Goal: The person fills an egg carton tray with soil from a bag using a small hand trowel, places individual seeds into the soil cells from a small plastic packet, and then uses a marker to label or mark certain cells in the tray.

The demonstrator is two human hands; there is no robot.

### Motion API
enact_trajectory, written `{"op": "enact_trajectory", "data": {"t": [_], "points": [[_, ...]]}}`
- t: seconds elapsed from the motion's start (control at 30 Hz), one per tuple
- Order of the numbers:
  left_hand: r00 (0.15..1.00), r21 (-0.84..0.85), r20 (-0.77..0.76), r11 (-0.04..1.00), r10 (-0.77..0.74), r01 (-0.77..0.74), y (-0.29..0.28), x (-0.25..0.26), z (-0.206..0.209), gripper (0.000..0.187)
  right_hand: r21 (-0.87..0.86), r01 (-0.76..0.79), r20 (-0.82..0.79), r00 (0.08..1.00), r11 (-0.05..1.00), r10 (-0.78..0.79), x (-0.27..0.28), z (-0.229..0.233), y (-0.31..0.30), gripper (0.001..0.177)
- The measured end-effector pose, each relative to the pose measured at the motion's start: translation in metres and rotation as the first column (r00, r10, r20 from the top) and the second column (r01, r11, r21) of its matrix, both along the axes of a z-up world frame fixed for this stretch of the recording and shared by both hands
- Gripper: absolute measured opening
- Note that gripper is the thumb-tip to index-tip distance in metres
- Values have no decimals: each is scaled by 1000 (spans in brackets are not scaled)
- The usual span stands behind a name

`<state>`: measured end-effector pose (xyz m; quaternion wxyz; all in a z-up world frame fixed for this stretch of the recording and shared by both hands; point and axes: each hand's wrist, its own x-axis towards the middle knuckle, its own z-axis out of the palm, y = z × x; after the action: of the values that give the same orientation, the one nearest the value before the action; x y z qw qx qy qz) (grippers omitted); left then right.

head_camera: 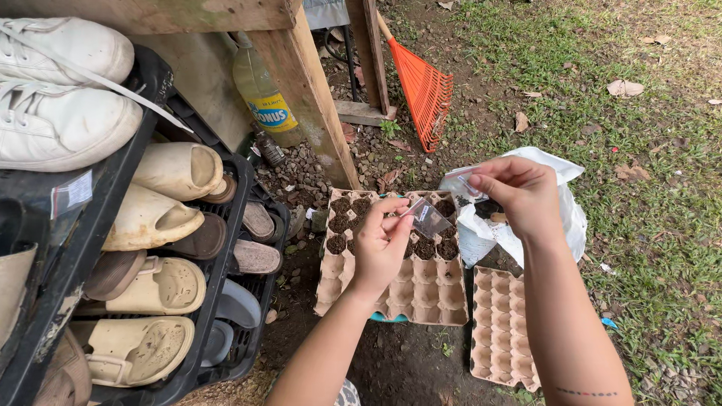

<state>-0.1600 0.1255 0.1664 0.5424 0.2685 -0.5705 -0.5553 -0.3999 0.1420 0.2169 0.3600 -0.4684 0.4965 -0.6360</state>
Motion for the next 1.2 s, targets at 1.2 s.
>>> {"op": "enact_trajectory", "data": {"t": [1.2], "points": [[961, 205, -266, 969, -78, 136, 3, -2, 9, 14, 28, -299, -426, 860, 954, 282, 36, 20, 4, 12]]}}
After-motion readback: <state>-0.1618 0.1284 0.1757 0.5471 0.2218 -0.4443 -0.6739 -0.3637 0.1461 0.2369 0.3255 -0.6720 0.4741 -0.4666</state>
